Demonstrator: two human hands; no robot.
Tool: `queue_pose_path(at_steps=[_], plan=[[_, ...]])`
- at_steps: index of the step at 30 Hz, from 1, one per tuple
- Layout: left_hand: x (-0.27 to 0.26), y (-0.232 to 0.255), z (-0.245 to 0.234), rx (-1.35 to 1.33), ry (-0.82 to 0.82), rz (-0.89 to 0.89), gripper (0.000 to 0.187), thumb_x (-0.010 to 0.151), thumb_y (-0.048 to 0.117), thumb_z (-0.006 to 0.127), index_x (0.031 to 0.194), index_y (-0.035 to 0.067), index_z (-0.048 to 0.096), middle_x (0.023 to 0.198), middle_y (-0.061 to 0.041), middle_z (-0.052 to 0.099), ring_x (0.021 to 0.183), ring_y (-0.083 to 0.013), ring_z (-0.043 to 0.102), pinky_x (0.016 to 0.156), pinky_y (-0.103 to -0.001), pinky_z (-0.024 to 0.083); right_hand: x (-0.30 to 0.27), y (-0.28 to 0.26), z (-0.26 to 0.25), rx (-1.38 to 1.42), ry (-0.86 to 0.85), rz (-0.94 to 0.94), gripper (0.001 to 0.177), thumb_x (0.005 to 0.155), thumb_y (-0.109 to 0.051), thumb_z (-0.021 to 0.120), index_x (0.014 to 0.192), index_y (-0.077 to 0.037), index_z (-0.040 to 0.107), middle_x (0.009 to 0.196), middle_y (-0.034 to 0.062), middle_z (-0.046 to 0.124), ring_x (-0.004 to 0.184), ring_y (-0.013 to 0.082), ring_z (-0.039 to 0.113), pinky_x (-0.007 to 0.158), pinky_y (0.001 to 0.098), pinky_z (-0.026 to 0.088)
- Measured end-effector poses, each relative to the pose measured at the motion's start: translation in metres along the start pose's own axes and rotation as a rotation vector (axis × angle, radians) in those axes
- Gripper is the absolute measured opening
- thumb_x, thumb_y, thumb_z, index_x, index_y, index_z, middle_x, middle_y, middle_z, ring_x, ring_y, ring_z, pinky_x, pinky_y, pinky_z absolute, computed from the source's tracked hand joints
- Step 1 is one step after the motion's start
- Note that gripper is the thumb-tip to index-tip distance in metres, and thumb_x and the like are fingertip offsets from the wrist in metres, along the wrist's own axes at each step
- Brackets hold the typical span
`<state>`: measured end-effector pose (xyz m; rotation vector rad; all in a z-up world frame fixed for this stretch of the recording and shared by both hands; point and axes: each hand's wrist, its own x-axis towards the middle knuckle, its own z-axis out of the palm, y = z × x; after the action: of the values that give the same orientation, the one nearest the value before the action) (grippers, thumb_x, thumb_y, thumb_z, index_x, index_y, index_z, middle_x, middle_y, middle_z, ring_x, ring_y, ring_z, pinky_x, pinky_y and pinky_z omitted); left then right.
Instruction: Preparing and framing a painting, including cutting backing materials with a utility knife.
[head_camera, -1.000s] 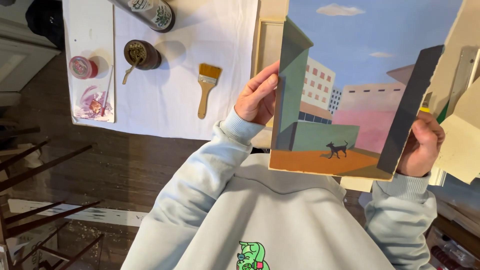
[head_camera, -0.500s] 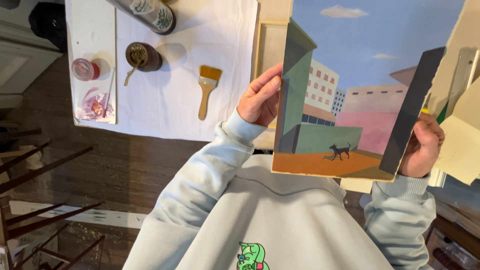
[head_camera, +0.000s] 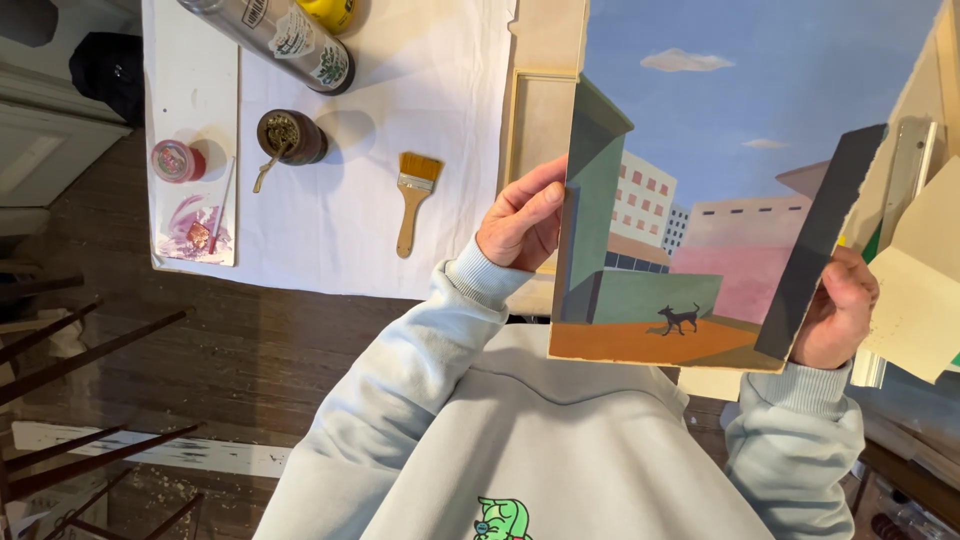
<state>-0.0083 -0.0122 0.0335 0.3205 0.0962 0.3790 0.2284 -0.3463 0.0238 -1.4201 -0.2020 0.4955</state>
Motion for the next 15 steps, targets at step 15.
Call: queue_pose_path(at_steps=[15], plan=[[0.005,0.003,0.003,0.016,-0.034,-0.011,0.04,0.12,0.016,0.057,0.159,0.003,0.056,0.148,-0.014,0.07,0.127,-0.0238,0.072,0.108,-0.034,0.061,0.001,-0.009,0.014,0.052,0.008,-0.011,0.027,0.097,-0.026,0.064,0.118,-0.011,0.073,0.095,-0.0088,0.071,0.078,0.0009,0.057,0.084,0.0133,0.045]])
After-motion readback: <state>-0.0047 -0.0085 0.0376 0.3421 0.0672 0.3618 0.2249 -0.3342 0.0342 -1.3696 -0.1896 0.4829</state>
